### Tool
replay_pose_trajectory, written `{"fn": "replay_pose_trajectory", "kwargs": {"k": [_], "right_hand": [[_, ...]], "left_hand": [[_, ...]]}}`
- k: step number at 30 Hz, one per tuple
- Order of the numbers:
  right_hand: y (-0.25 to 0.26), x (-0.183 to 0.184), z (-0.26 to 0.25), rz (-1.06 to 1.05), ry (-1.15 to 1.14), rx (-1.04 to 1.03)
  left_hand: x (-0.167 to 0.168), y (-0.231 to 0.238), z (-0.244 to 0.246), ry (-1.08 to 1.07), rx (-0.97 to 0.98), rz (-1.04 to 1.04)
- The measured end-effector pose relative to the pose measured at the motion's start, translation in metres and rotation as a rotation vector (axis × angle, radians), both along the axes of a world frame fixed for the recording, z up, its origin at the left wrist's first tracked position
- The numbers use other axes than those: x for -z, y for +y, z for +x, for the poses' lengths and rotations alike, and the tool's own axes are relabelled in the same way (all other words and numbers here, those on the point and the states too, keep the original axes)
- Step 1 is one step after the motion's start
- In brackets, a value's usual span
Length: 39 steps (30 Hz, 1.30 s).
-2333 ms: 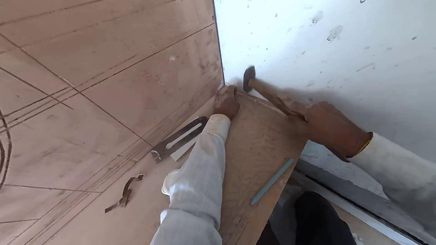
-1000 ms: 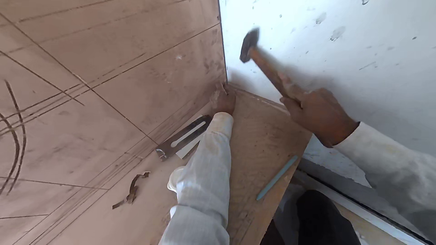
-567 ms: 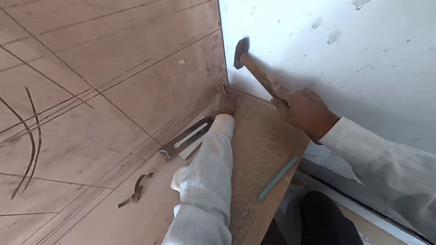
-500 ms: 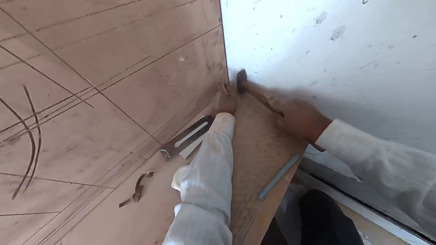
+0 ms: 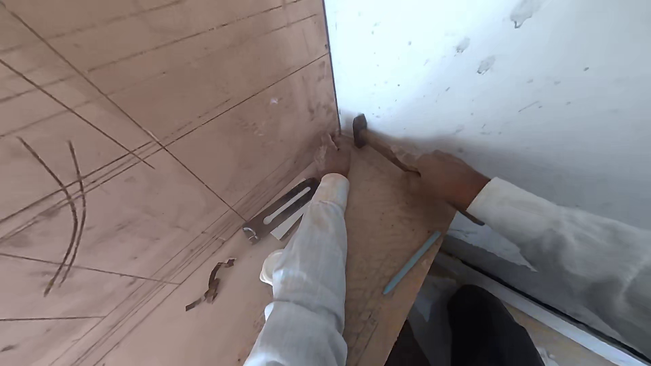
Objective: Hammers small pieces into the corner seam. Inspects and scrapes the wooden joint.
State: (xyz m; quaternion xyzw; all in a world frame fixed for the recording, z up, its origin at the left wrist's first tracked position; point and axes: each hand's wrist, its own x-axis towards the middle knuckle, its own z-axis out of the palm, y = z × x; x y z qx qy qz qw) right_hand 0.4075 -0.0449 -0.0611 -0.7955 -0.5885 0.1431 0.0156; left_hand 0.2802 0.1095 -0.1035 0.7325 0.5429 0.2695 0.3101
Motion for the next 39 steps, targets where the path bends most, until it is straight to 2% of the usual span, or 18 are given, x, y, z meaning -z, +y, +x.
{"fn": "replay_pose_trajectory", "kwargs": {"k": [4,6,11,14,20,26,31,34,37,39], "right_hand": [[-0.020,-0.002,0.008,0.034,0.071,0.039],[-0.045,0.002,0.012,0.135,0.130,0.066],[-0.149,0.025,0.028,0.547,0.326,0.113],[-0.215,0.047,0.034,0.679,0.457,0.198],[-0.293,0.083,0.024,0.721,0.615,0.391],[-0.314,0.098,0.017,0.723,0.694,0.501],[-0.308,0.103,0.012,0.720,0.724,0.519],[-0.295,0.105,0.005,0.716,0.844,0.544],[-0.286,0.104,-0.006,0.695,0.981,0.546],[-0.281,0.098,-0.007,0.658,0.990,0.504]], "left_hand": [[-0.001,-0.003,0.002,0.027,-0.010,0.011],[0.000,-0.001,0.003,0.043,-0.015,0.000],[0.005,0.004,0.008,0.100,0.023,0.003],[0.010,0.012,0.011,0.119,0.118,0.022],[0.017,0.010,0.030,0.437,0.249,0.199],[0.012,0.004,0.047,0.619,0.254,0.172],[0.017,0.010,0.037,0.584,0.382,0.215],[0.014,0.005,0.031,0.581,0.443,0.209],[0.010,0.007,0.026,0.555,0.452,0.193],[0.011,0.017,0.021,0.512,0.420,0.196]]}}
